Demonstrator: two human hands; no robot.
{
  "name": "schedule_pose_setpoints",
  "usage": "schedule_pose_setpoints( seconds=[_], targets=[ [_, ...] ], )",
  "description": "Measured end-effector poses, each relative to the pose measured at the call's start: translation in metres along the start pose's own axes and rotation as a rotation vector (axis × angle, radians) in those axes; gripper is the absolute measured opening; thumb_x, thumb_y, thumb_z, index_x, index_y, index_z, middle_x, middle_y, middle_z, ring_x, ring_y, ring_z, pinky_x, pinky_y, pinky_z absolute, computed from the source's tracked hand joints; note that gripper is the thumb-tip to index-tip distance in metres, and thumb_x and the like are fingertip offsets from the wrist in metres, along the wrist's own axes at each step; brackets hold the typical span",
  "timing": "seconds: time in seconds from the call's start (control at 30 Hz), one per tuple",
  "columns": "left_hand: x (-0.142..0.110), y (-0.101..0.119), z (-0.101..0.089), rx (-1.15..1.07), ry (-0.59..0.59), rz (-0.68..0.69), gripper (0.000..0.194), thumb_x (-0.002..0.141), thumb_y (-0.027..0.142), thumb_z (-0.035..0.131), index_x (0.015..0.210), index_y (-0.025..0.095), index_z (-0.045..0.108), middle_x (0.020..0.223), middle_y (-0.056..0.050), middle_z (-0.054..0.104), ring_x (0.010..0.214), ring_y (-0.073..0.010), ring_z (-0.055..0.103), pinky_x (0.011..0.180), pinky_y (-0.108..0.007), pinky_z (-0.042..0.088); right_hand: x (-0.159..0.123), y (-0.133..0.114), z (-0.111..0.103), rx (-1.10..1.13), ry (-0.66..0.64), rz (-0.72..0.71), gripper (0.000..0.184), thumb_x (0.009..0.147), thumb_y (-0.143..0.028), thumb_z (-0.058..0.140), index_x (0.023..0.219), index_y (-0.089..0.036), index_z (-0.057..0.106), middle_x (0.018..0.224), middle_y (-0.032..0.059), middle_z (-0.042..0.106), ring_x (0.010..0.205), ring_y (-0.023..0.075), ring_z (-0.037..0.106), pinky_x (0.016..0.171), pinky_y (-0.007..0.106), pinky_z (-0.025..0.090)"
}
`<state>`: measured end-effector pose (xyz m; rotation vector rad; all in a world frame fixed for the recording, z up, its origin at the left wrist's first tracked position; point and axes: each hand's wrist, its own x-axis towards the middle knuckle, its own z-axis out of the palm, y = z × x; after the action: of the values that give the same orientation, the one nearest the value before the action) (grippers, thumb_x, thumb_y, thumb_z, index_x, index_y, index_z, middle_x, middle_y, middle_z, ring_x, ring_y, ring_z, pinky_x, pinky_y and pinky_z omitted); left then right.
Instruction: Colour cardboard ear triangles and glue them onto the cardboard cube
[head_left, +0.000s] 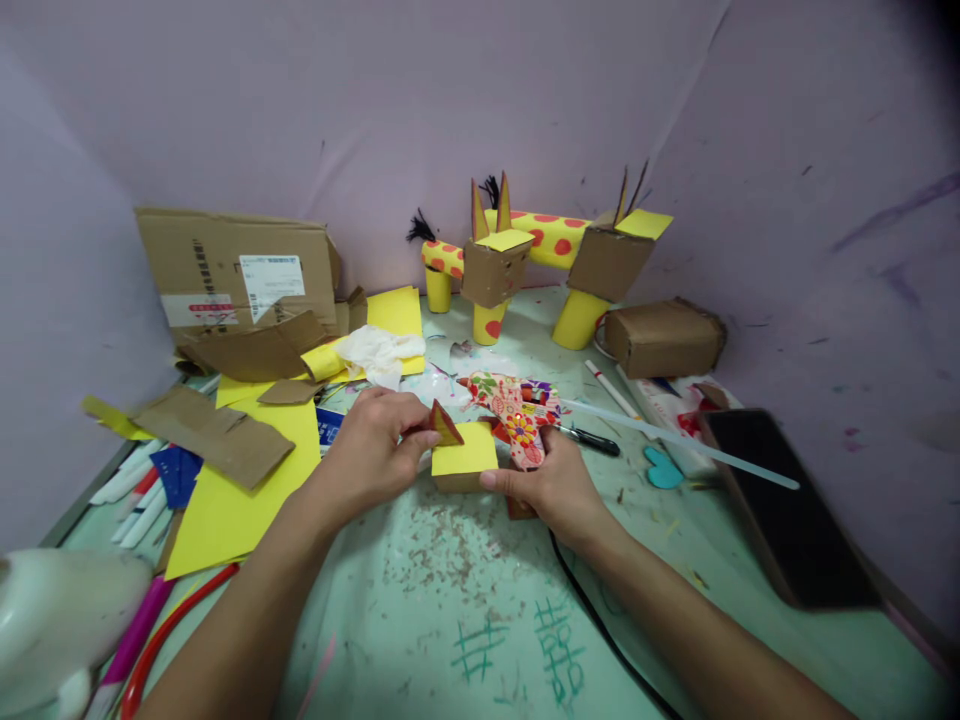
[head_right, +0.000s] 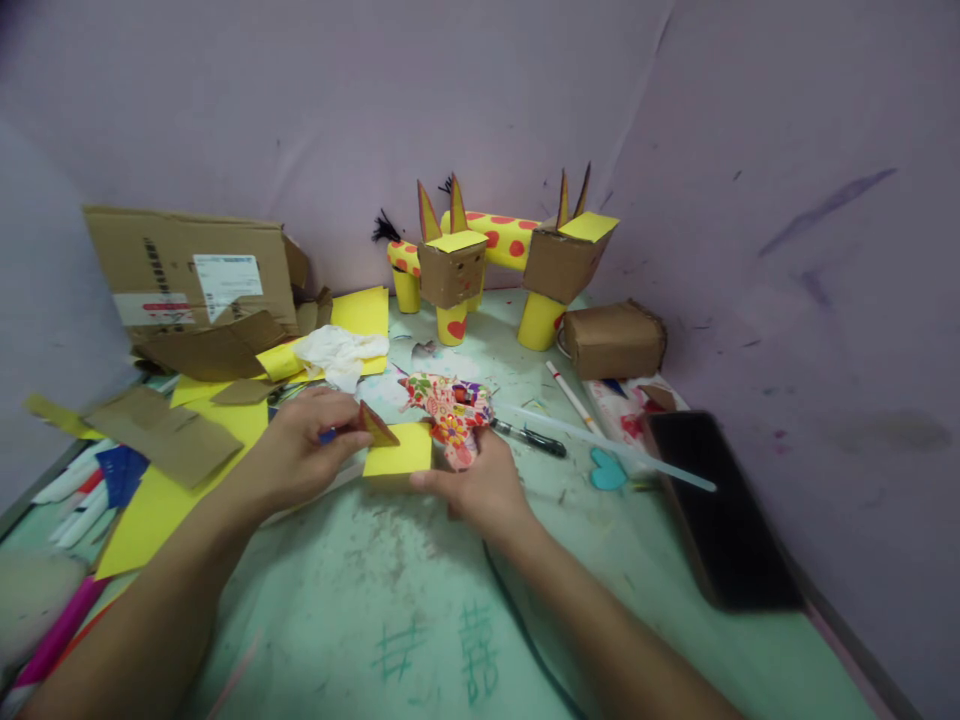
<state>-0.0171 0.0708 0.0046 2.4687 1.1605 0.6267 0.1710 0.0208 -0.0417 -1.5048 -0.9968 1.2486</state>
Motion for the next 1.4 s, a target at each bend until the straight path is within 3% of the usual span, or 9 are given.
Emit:
schedule_pose_setpoints(
  seconds=[0.2,0.63,0.87,1.07,1.4],
  targets=[
    [0.001,0.000,-0.001,0.038,0.004,0.011,0.023,0.080,0.020,0.054,0.057,0.018,0.050,0.058,0.001,0.054,0.059,-0.0135,0.046,0.065,-0.031,0.034,0.000,-0.001,-0.001,0.002,-0.015,0.005,0.046,0.046,-0.026,0.082,0.083,-0.021,0.055,0.053,-0.0069,0.057,0.041,0.0117,0.048,0.039,0.026,0.043],
    [0.000,-0.003,0.001,-0.020,-0.011,-0.029,0.020,0.080,0.019,0.054,0.060,0.016,0.056,0.060,0.001,0.056,0.062,-0.0127,0.047,0.067,-0.030,0.034,0.000,0.001,0.000,0.013,-0.017,0.011,0.048,0.046,-0.025,0.082,0.085,-0.019,0.055,0.053,-0.0078,0.056,0.042,0.0114,0.049,0.041,0.025,0.043],
    [-0.001,0.000,-0.004,-0.071,-0.014,-0.073,0.008,0.076,0.023,0.060,0.073,0.018,0.065,0.069,0.001,0.063,0.068,-0.0128,0.052,0.066,-0.028,0.037,0.001,0.004,-0.001,0.028,-0.031,0.001,0.050,0.046,-0.025,0.082,0.089,-0.019,0.056,0.057,-0.0061,0.059,0.045,0.0126,0.051,0.044,0.026,0.045],
    [-0.001,0.003,-0.013,-0.139,0.031,-0.161,0.020,0.075,0.033,0.059,0.085,0.018,0.068,0.074,-0.001,0.064,0.065,-0.0128,0.053,0.061,-0.027,0.040,0.002,0.005,-0.001,0.011,-0.022,-0.005,0.050,0.047,-0.027,0.083,0.088,-0.019,0.057,0.056,-0.0054,0.059,0.050,0.0167,0.057,0.049,0.029,0.048],
    [0.001,0.000,-0.005,-0.161,0.000,-0.125,0.010,0.075,0.021,0.058,0.074,0.019,0.068,0.074,0.000,0.067,0.069,-0.0125,0.056,0.064,-0.026,0.041,0.001,0.007,0.000,0.001,-0.014,-0.013,0.048,0.048,-0.028,0.082,0.087,-0.020,0.056,0.057,-0.0053,0.059,0.052,0.0167,0.057,0.049,0.029,0.048]
  ],
)
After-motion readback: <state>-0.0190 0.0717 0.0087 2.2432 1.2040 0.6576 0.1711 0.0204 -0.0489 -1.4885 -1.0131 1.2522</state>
